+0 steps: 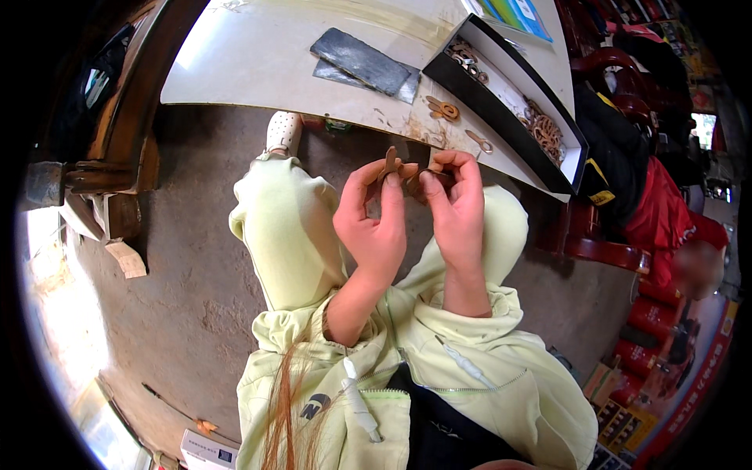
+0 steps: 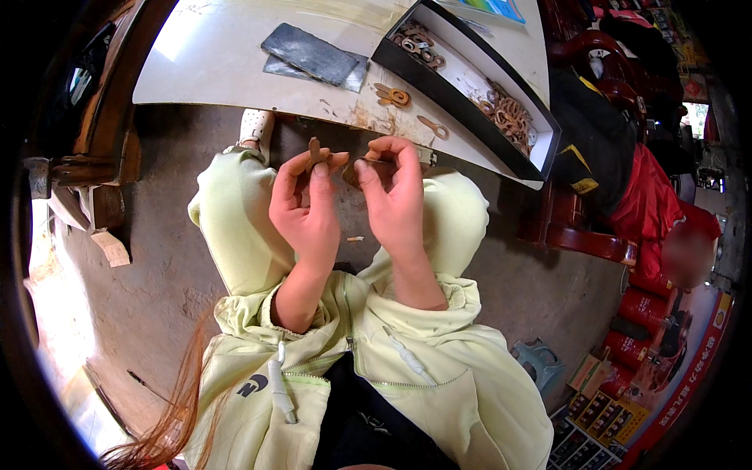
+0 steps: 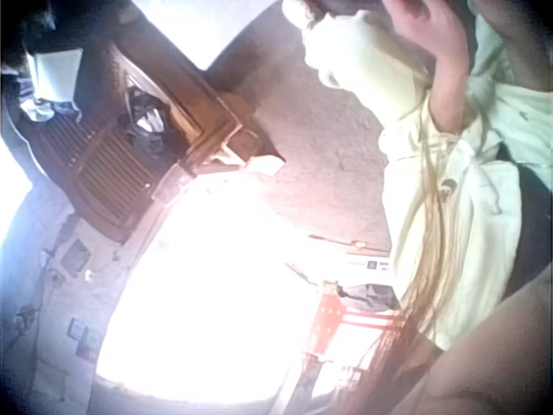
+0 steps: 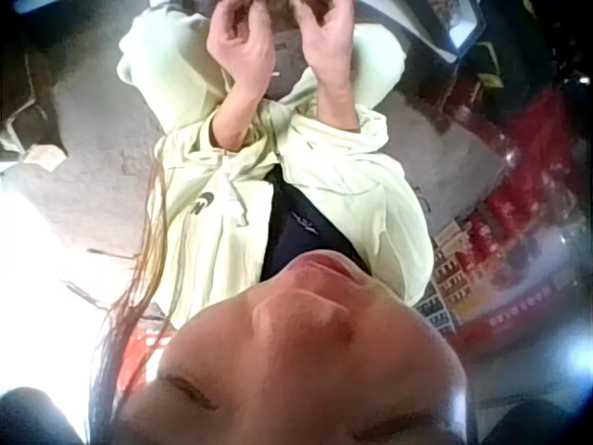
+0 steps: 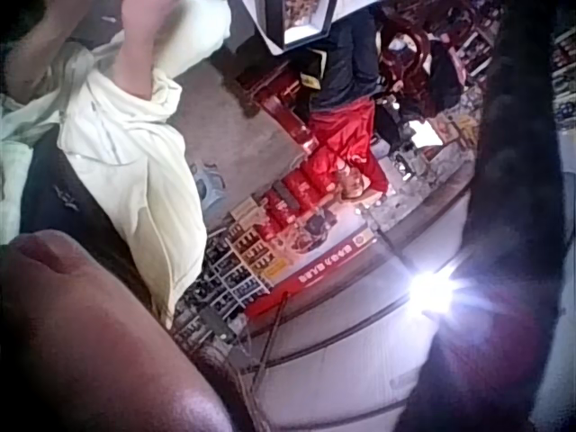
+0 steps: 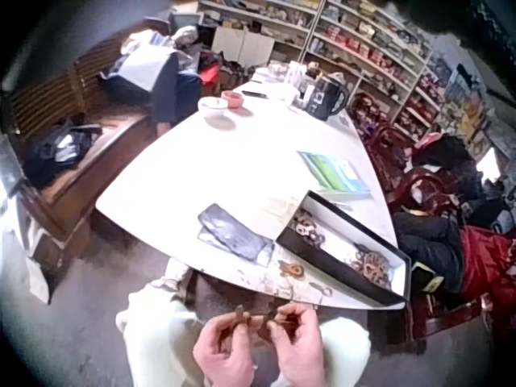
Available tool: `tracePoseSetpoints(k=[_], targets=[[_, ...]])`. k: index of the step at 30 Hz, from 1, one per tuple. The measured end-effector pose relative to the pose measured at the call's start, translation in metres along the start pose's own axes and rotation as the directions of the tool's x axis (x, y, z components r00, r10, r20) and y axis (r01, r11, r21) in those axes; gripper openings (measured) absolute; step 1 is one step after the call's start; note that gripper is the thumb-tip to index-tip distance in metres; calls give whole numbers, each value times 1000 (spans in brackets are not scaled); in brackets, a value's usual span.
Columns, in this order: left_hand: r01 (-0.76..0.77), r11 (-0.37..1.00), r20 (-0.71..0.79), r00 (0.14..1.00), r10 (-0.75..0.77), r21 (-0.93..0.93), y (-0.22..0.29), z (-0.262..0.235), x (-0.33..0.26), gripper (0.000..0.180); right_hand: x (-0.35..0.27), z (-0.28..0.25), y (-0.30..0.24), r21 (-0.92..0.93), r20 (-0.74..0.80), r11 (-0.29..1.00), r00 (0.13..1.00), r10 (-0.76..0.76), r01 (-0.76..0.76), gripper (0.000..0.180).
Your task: The person smooths small wooden pieces by hand using a sanding block. They pick up individual pieces from a box, rub them against the block, and place them back on the table or in the box.
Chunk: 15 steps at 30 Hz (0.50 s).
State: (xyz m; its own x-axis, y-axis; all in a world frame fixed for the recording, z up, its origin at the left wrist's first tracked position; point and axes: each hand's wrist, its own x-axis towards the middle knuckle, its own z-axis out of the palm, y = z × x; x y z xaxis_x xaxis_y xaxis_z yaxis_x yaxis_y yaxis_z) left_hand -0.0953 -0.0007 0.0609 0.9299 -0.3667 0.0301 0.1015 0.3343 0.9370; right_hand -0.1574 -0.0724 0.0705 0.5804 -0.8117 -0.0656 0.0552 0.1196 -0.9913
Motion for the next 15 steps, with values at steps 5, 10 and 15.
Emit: tracePoseSetpoints(k=[5, 10, 15], targets=[[-123, 977, 119, 987, 104, 172, -4, -3, -2, 14, 3, -1, -2, 5, -94, 996, 991, -92, 93, 27], [-83, 978, 68, 995, 71, 191, -4, -3, 0, 14, 2, -2, -3, 41, -81, 995, 993, -84, 87, 24], [-65, 996, 63, 996, 61, 55, -5, -2, -2, 16, 1, -1, -6, 50, -136, 994, 987, -91, 99, 25]])
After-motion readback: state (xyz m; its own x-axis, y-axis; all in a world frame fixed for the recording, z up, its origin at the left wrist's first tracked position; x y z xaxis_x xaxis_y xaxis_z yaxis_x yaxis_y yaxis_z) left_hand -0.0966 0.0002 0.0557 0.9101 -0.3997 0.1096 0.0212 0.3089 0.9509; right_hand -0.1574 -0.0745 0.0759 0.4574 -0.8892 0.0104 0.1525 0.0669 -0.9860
